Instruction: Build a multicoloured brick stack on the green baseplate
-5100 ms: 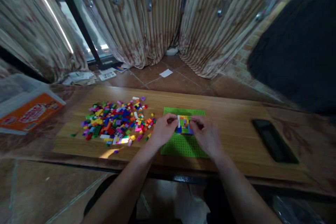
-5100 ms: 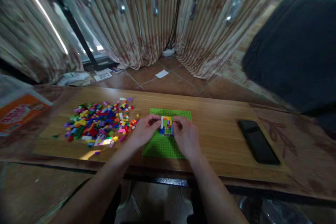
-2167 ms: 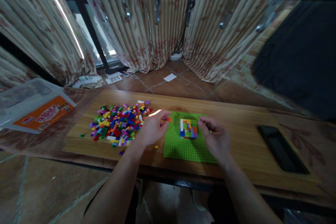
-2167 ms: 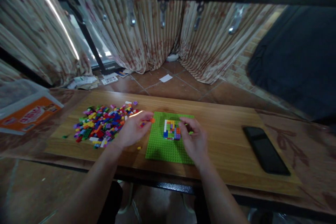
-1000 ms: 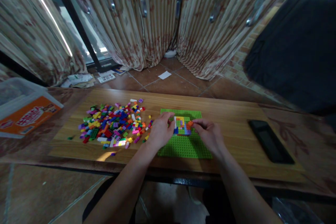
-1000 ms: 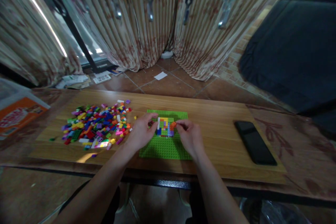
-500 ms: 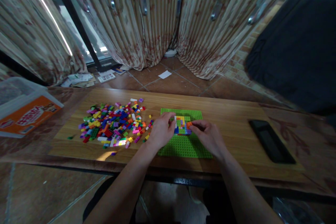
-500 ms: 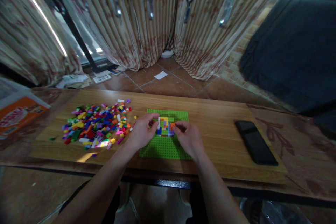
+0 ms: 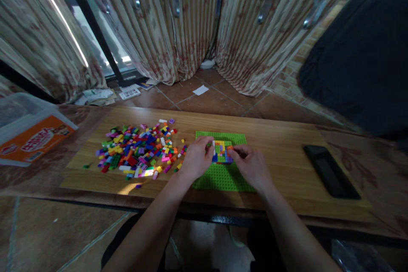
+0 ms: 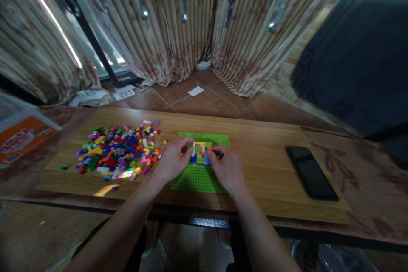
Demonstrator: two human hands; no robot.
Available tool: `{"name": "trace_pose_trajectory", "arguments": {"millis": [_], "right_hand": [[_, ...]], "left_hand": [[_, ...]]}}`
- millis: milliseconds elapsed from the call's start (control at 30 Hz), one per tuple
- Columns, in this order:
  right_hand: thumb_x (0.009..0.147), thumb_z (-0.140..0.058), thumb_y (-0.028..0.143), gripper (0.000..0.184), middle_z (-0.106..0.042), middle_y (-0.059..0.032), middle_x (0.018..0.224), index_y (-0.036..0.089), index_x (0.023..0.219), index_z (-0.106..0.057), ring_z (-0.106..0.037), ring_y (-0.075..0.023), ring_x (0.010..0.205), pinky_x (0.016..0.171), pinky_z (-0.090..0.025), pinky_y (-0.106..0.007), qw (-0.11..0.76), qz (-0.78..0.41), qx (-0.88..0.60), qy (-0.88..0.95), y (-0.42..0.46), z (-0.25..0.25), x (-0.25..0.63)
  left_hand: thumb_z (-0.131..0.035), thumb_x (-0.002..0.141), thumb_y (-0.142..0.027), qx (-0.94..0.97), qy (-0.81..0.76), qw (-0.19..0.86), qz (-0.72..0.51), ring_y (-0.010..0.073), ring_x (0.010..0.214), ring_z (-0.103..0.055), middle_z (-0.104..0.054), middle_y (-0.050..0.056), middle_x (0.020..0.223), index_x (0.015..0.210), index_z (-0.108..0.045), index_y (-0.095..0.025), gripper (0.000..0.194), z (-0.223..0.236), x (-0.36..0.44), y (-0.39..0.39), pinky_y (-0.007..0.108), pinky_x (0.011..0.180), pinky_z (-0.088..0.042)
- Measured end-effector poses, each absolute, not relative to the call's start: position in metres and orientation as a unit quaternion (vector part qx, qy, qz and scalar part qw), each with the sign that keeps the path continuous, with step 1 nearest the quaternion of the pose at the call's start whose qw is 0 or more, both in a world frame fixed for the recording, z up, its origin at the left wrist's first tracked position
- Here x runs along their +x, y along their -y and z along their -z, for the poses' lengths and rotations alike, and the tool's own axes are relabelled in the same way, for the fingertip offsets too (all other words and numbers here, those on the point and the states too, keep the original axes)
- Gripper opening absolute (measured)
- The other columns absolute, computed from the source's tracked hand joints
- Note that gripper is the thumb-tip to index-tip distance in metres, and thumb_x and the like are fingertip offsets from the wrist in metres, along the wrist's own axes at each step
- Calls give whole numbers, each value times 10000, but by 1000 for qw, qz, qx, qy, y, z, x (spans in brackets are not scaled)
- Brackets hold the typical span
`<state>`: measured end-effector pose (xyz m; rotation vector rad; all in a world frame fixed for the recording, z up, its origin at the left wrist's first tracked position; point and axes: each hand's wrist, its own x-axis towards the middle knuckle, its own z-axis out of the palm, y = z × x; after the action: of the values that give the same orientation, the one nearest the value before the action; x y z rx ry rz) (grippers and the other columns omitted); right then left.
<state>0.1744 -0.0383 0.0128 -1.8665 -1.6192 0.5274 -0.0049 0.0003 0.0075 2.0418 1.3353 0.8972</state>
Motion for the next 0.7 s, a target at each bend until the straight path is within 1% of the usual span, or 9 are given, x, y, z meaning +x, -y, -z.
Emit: {"name": "trace_pose_trajectory", "arguments": {"millis": [100,300,533,700], "right_hand": [[857,-530,464,349,-754,-66,805,183,873,-737,-652,-200,650,617,-437,-312,302,-193,-706,611,40,-15,173],[838,-558,448,309,-754,-54,819,194,872,-730,-657,-195,671,658,-460,-320,318,-207,-701,604,41,-16,173],[816,-621,399,207,-722,-25,810,228,857,-731,-620,-172,654,652,-470,-317,335,-241,-663,625,46,-17,176],[865,-587,333,166,-689,-37,881,241,906,-719,-628,-186,767,709,-482,-328,319,-211,-616,688,46,-16,174]], "left_hand": [[-530,867,-154,756,-497,268,-331,191,899,-647,-687,77,1024,1051,-629,-165,209,-9,-5,0,344,867,-523],[-530,864,-152,757,-496,270,-329,191,906,-645,-687,75,1029,1052,-627,-165,212,-9,-5,1,348,877,-522],[-533,864,-156,757,-495,269,-330,195,926,-644,-686,73,1028,1048,-630,-169,209,-8,-6,0,352,892,-517],[-535,864,-157,759,-493,271,-329,196,932,-645,-686,68,1028,1051,-632,-177,212,-8,-7,1,350,892,-517]]}}
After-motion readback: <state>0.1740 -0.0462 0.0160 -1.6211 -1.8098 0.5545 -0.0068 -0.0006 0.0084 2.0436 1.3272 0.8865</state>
